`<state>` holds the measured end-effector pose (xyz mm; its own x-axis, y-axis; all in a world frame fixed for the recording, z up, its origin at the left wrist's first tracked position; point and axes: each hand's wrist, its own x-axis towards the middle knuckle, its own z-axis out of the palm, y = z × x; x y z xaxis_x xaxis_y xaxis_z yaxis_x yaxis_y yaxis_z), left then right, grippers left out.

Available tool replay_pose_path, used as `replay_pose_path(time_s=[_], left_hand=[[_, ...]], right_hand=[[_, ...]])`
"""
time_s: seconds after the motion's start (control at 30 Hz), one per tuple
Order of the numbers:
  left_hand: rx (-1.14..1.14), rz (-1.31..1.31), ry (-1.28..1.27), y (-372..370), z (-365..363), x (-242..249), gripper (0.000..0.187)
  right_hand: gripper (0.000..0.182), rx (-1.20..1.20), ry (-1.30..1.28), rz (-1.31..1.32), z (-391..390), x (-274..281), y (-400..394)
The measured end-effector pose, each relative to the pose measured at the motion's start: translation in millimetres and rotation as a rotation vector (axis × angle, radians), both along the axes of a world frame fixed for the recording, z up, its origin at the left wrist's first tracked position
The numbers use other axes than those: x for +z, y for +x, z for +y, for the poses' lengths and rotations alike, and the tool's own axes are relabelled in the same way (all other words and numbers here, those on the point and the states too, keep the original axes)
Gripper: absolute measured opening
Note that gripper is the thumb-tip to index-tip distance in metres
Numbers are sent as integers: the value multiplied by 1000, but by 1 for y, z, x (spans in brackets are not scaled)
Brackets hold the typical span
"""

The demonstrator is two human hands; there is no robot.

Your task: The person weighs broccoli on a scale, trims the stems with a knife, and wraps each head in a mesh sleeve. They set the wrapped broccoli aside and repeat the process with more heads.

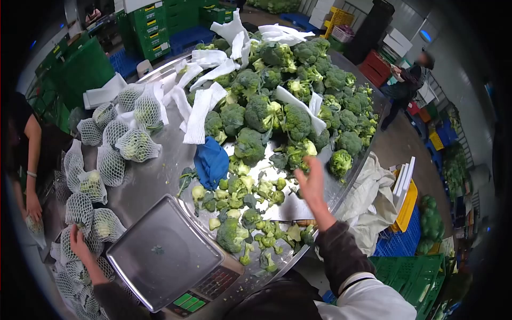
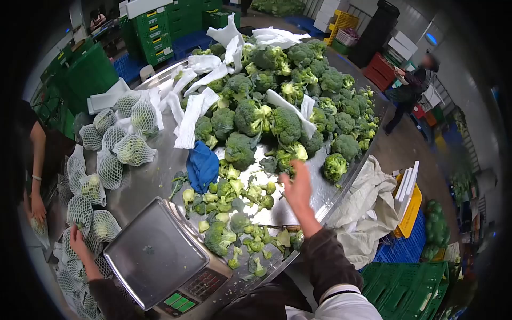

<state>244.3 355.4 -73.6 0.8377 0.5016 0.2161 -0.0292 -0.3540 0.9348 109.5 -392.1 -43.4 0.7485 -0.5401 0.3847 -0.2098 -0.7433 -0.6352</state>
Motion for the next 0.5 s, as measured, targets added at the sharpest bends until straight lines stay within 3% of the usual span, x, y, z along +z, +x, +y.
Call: replay_pose_path(time_s=[0.03, 0.13, 0.23, 0.4, 0.5], left_hand=[[4, -12, 5, -15, -10, 11, 37], [67, -13, -34, -59, -71, 46, 33], [-112, 37, -48, -85, -170, 74, 27], [-535, 279, -304, -125, -333, 98, 22], [-807, 382, -570, -137, -404, 84, 37]], right_hand=[[52, -122, -230, -27, -21, 6, 6], [60, -177, -245, 37, -69, -17, 32], [54, -37, -17, 139, -78, -38, 48], [49, 189, 60, 96, -33, 2, 4], [48, 480, 375, 54, -10, 17, -15]])
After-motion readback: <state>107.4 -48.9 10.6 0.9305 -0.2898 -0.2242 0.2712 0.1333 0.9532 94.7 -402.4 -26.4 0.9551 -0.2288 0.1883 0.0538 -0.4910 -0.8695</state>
